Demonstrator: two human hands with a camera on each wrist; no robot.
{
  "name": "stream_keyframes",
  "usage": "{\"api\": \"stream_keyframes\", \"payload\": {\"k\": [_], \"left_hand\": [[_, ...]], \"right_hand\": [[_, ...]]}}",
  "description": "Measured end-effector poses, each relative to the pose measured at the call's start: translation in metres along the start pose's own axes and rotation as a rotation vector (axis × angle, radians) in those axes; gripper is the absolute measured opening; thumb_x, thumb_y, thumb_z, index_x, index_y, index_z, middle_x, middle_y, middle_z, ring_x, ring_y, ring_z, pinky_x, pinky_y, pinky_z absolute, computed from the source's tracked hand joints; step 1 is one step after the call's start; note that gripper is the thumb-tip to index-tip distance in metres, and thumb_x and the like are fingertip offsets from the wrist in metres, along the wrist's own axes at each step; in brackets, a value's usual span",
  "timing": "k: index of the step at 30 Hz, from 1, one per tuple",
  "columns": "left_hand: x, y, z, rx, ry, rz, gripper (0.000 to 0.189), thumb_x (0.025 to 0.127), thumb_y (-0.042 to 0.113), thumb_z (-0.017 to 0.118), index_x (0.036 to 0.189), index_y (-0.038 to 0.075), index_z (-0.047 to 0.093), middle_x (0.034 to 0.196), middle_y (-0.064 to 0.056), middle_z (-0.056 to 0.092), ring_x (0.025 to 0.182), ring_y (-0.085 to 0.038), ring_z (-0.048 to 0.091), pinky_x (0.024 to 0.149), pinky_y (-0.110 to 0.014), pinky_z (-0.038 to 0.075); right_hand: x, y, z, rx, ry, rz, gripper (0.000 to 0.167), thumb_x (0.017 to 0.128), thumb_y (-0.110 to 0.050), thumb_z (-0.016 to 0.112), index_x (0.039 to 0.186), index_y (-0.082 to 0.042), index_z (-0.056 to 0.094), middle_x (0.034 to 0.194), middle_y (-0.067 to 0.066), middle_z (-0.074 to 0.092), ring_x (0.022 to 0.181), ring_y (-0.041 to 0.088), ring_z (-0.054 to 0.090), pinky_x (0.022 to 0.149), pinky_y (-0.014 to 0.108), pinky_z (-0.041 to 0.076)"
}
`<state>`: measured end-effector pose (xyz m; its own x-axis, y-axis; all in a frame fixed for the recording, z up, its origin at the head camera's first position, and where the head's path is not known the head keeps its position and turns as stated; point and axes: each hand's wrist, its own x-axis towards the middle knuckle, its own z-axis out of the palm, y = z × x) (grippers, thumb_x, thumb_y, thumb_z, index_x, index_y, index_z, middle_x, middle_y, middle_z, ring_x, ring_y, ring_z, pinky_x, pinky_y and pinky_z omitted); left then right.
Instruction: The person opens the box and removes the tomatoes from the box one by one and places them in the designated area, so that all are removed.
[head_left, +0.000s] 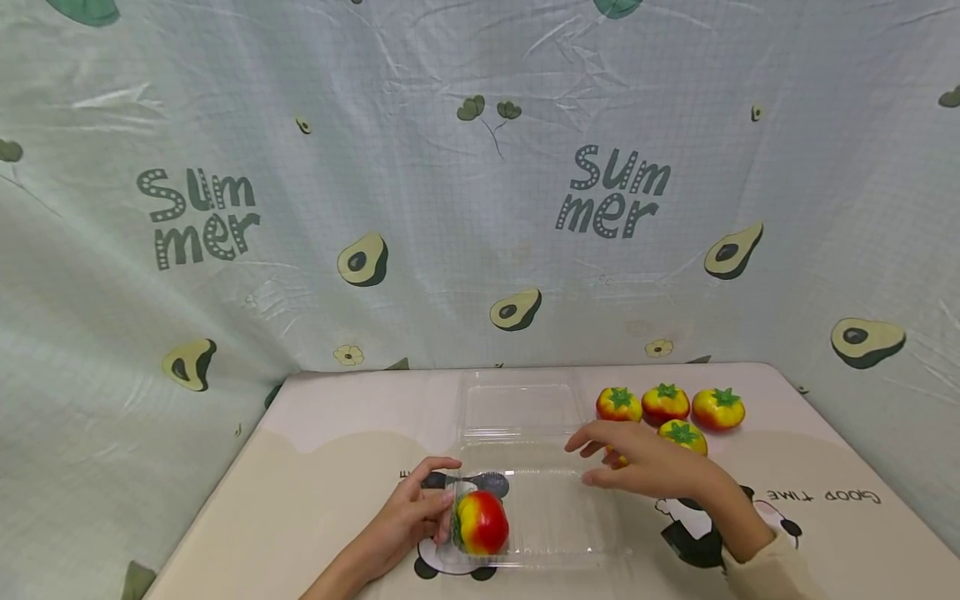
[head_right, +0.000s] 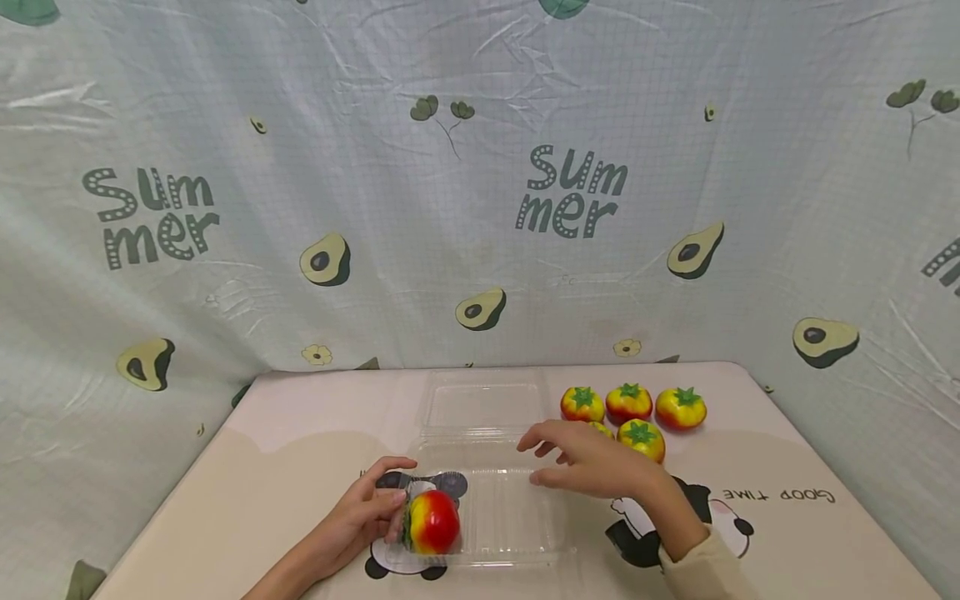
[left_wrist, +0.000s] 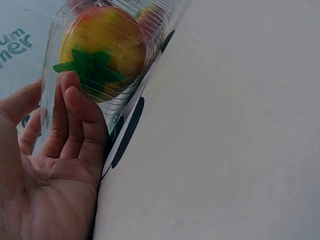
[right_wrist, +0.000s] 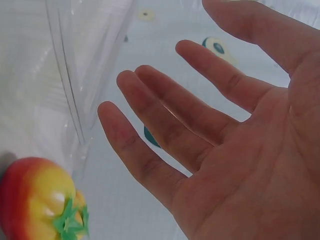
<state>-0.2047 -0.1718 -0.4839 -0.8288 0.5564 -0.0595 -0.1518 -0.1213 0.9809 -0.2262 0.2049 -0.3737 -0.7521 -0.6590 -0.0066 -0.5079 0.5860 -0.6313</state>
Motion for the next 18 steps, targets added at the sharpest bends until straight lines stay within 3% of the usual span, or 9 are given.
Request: {"api": "stream_keyframes", "payload": {"k": [11, 13, 18], "left_hand": [[0.000, 0.000, 0.000, 0.001, 0.003, -0.002, 0.057, 0.109, 0.020, 0.049, 0.156, 0.003, 0.021, 0.074, 0.006, 0.064, 0.065, -0.009, 0.059, 0.071, -0.021, 0.056], [0.000, -0.001, 0.000, 0.002, 0.003, -0.001, 0.057, 0.109, 0.021, 0.049, 0.155, 0.003, 0.021, 0.074, 0.006, 0.064, 0.065, -0.009, 0.059, 0.070, -0.021, 0.056], [0.000, -0.001, -0.001, 0.010, 0.003, 0.002, 0.057, 0.109, 0.021, 0.050, 0.155, 0.002, 0.021, 0.075, 0.006, 0.064, 0.066, -0.009, 0.059, 0.070, -0.021, 0.056]], "right_hand": [[0.008, -0.010, 0.015, 0.077, -0.070, -0.001, 0.038, 0.096, -0.035, 0.072, 0.130, -0.021, 0.062, 0.130, 0.006, 0.067, 0.119, 0.028, 0.064, 0.097, 0.042, 0.059], [0.009, -0.012, 0.017, 0.075, -0.080, -0.010, 0.038, 0.096, -0.035, 0.072, 0.130, -0.022, 0.062, 0.130, 0.006, 0.067, 0.118, 0.026, 0.064, 0.096, 0.046, 0.059], [0.011, -0.018, 0.021, 0.050, -0.098, -0.023, 0.037, 0.096, -0.034, 0.071, 0.131, -0.026, 0.062, 0.130, -0.002, 0.068, 0.117, 0.015, 0.064, 0.094, 0.037, 0.059]]}}
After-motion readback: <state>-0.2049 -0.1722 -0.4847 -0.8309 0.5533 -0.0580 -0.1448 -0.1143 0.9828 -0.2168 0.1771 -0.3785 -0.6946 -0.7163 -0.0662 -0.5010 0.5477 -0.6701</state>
